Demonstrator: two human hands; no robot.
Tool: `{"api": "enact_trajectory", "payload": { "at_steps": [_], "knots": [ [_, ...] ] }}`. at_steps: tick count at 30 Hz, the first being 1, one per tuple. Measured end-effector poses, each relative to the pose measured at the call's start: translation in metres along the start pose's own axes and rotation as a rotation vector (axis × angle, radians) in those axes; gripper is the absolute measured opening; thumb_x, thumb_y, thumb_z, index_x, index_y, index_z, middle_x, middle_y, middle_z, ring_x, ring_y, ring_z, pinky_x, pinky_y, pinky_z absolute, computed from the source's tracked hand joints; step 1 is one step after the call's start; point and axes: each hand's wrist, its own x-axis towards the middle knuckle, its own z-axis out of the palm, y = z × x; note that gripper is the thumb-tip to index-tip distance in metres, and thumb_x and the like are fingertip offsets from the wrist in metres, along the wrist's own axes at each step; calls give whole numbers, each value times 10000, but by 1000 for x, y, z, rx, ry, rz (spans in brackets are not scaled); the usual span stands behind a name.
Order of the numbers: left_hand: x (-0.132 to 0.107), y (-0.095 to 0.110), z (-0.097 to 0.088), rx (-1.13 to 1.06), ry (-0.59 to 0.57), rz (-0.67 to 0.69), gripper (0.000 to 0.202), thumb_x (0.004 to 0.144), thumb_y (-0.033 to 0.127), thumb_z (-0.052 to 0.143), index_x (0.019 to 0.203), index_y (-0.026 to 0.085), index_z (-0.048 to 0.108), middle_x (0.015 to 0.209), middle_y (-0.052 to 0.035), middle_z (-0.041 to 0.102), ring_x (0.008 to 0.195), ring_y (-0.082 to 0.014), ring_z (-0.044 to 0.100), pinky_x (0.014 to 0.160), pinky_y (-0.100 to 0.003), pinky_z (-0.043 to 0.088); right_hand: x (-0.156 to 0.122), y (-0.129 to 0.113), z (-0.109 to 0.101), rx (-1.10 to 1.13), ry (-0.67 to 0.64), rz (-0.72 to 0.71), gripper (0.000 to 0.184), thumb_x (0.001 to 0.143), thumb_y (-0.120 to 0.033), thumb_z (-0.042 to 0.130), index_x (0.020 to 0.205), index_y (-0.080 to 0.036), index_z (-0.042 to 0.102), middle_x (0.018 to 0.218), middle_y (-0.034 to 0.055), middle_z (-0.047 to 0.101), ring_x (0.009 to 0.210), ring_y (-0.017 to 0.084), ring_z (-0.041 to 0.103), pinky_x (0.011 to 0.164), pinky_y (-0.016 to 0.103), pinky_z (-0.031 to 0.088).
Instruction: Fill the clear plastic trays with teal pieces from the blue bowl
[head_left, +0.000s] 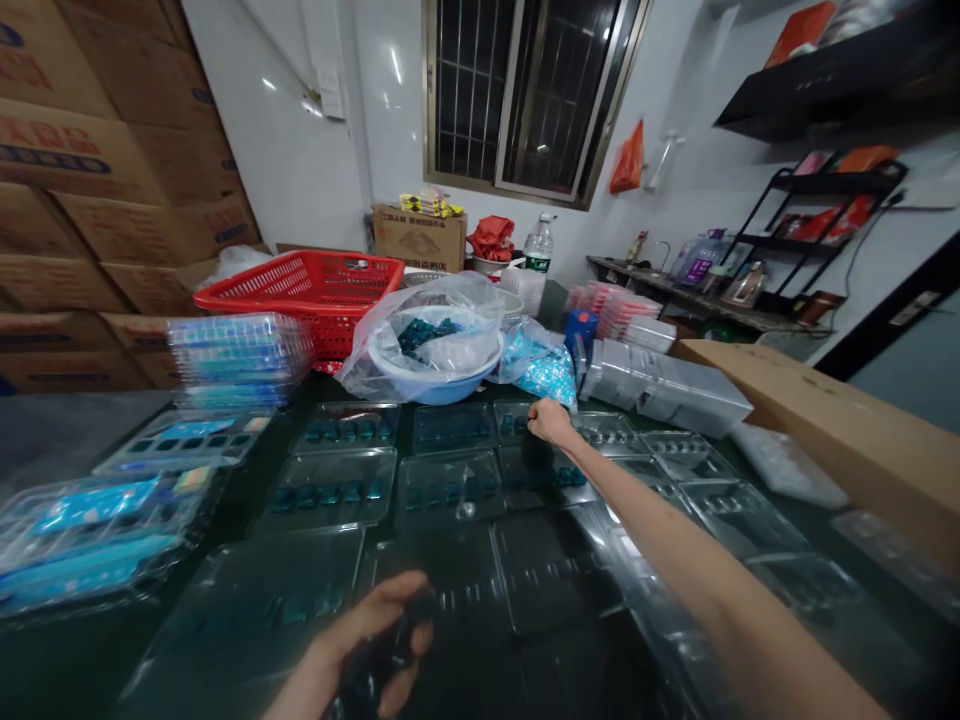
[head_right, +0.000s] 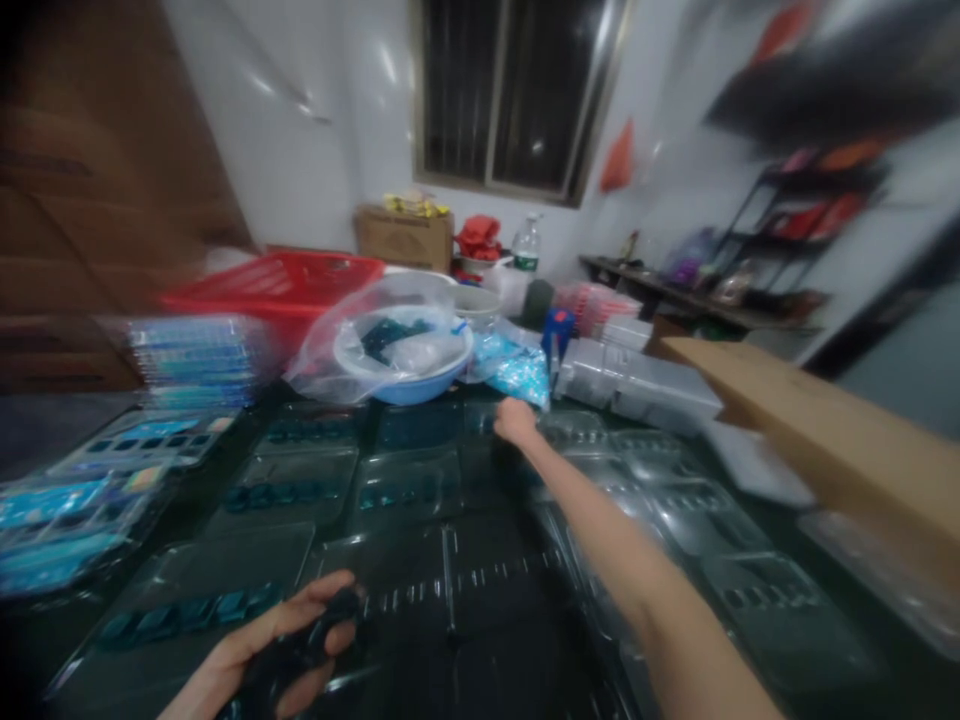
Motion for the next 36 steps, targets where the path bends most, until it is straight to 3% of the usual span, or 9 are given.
{"api": "enact_trajectory", "payload": {
  "at_steps": [5, 10, 12, 14, 16, 19, 23, 28, 36],
  "knots": [
    [10, -5, -6, -119, -95, 16, 368, 678, 149, 564, 1036, 72, 534, 737, -98, 582, 553, -132, 548, 360, -177, 364, -20, -2, -2, 16, 101, -102, 256, 840, -269, 470, 1049, -123, 501, 1072, 85, 504, 923, 186, 515, 782, 378, 432],
    [15, -13, -17, -189, -234, 80, 350, 681, 125, 555, 1023, 58, 537, 932, -138, 552, 644, -139, 549, 359, -178, 363, -51, -19, -27, 118, 230, -176, 321, 806, -189, 500, 1108, -85, 472, 1031, 140, 519, 980, 249, 468, 830, 423, 354],
    [12, -15, -19, -175, -257, 93, 335, 691, 132, 549, 1017, 55, 542, 911, -132, 551, 644, -137, 545, 368, -178, 362, -79, -36, -40, 185, 277, -228, 334, 798, -174, 490, 1120, -88, 477, 1012, 161, 528, 986, 270, 453, 825, 407, 332],
    [8, -17, -19, -169, -264, 107, 319, 692, 136, 550, 1001, 59, 551, 881, -124, 558, 640, -137, 544, 374, -178, 359, -119, -57, -48, 266, 275, -324, 231, 815, -244, 467, 1010, -162, 560, 958, 104, 561, 918, 222, 489, 781, 329, 359],
    [6, -20, -17, -156, -273, 119, 296, 688, 132, 548, 976, 65, 563, 802, -110, 576, 600, -129, 537, 378, -179, 355, -165, -79, -52, 373, 205, -474, 162, 802, -334, 484, 837, -242, 613, 804, 13, 588, 743, 145, 531, 667, 241, 392],
    [3, -26, -15, -106, -311, 138, 250, 696, 127, 532, 935, 67, 577, 658, -88, 582, 536, -117, 511, 385, -179, 346, -220, -103, -50, 770, 17, -686, 133, 746, -272, 563, 866, -267, 620, 743, -5, 572, 662, 130, 525, 606, 236, 385],
    [-2, -34, -14, -69, -326, 119, 228, 702, 150, 530, 909, 71, 584, 624, -92, 586, 542, -131, 517, 377, -176, 334, -245, -110, -45, 1015, -90, -532, 79, 692, -162, 572, 677, -219, 625, 655, -14, 548, 613, 125, 504, 550, 231, 359],
    [-14, -35, -11, -69, -345, 37, 198, 694, 137, 526, 868, 66, 587, 711, -95, 584, 534, -112, 517, 342, -158, 299, -243, -105, -40, 1450, -323, -220, 87, 703, -250, 581, 689, -165, 598, 568, -29, 504, 501, 86, 436, 474, 206, 321],
    [-18, -41, -12, 19, -293, 98, 172, 673, 275, 607, 739, 121, 570, 703, -48, 578, 500, -101, 519, 321, -159, 278, -252, -116, -28, 1598, -316, -113, 171, 714, -314, 584, 677, -147, 588, 535, -19, 505, 504, 90, 458, 465, 201, 309]
  ]
}}
